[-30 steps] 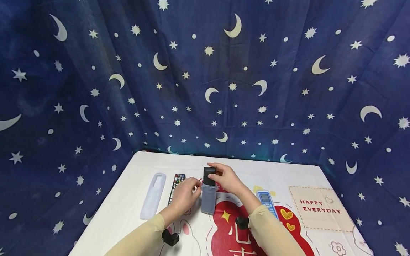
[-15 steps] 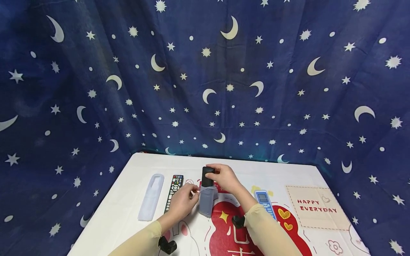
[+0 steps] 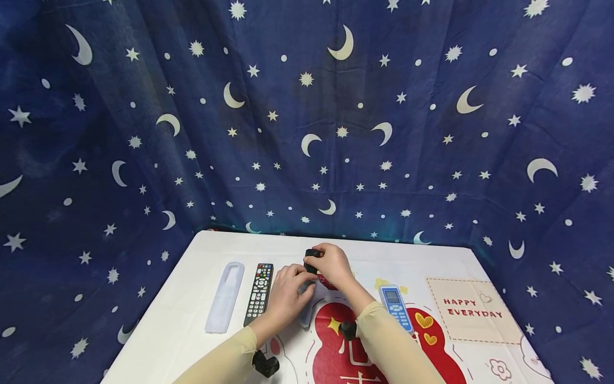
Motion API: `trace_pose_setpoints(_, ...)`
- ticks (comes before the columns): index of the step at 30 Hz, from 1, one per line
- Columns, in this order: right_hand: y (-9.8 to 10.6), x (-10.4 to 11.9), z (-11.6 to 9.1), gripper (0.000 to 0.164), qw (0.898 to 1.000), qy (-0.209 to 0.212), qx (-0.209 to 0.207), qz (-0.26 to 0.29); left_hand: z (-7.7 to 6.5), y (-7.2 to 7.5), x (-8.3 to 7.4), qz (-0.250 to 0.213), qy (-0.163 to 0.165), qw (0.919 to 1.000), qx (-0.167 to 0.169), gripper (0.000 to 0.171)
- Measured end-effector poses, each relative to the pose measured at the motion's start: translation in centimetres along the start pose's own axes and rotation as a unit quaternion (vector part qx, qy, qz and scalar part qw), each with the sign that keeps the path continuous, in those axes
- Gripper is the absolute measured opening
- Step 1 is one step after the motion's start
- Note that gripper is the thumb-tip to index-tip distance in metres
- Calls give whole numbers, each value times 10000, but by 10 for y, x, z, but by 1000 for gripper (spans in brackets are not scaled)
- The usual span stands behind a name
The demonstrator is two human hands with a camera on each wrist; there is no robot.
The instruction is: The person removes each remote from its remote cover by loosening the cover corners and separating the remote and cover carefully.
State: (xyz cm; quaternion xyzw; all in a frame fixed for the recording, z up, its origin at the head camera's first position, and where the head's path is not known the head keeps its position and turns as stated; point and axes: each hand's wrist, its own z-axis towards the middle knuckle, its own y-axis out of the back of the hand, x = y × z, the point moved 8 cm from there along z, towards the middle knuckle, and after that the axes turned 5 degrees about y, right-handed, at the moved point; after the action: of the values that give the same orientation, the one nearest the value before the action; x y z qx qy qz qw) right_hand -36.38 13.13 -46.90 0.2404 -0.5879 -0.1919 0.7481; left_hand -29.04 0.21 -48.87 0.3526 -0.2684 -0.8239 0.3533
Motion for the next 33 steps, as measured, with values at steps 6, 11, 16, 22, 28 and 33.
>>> trace_pose_setpoints(6, -6, 7, -3, 38, 9996, 177, -53, -191, -2, -3, 0, 182, 111, 9997, 70, 4)
trace_pose_setpoints(11, -8, 4, -6, 40, 9993, 195, -103, -315, -18, -8, -3, 287, -169, 9991, 272, 4)
trace_pose_setpoints(16, -11, 6, -6, 40, 9997, 229, -20, -99, -24, -8, 1, 134, 89, 9994, 300, 7)
trace_pose_setpoints(22, -18, 3, -12, 42, 9985, 145, 188, 493, -22, 0, 12, -78, 539, 9972, 512, 15)
trace_pose_setpoints(28, -18, -6, -15, 45, 9943, 55, 308, 1020, -20, 20, 37, 55, 621, 9980, 96, 28)
trace_pose_setpoints(33, -19, -9, -13, 46, 9892, 42, 467, 1390, -20, 17, 45, 190, 567, 9978, 289, 27)
